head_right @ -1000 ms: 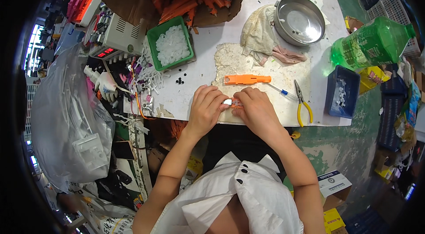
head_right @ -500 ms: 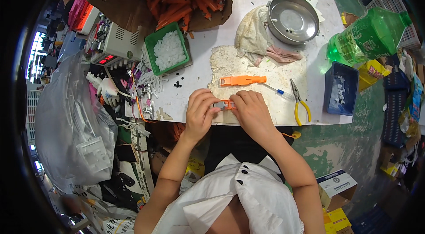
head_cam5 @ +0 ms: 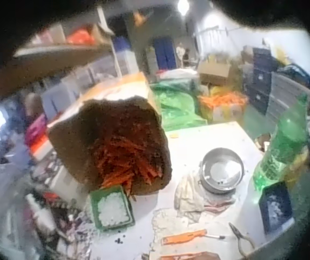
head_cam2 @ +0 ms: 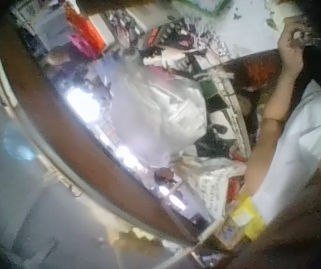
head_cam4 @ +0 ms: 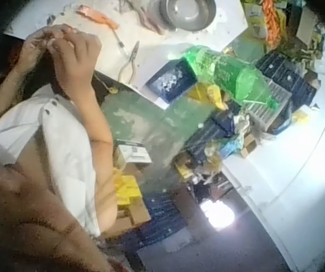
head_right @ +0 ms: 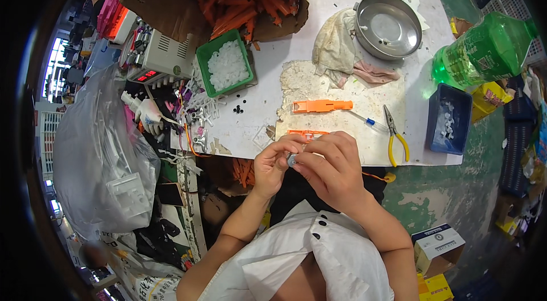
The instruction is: The person assembles small orange plastic components at a cluttered workbench. They use a screwdriver to adjust internal parts, insert small black cylindrical pieces, and manipulate the plastic housing with both hands. The person repeatedly opens and closes the components, occasionally placing them on the table or into a metal bowl.
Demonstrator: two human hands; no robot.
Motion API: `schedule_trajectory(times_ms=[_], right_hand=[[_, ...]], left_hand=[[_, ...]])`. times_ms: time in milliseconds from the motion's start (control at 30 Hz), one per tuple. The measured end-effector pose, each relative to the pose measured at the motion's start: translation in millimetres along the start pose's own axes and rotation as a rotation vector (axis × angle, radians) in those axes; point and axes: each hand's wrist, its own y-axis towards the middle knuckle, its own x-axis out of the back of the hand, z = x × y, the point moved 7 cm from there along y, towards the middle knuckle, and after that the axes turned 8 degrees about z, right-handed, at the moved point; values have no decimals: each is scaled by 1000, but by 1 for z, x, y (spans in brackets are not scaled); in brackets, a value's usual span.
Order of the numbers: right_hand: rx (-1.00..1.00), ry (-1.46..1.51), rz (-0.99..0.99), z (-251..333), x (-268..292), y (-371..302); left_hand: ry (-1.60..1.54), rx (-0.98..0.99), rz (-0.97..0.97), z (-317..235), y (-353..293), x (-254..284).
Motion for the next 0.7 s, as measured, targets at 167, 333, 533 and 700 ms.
schedule_trajectory(times_ms=[167,333,533,700], right_hand=[[7,-4,7,5,5,-3],[9,38,31,8,5,-2],[-55,111,67,7,6,-3],[-26,48,72,7,7,-6]], left_hand=[[18,26,56,2,0,-2],[-32,84,105,5,-1,-6],[-55,103,146,9,-3,-6],[-50,89,160,8,-1,-5]])
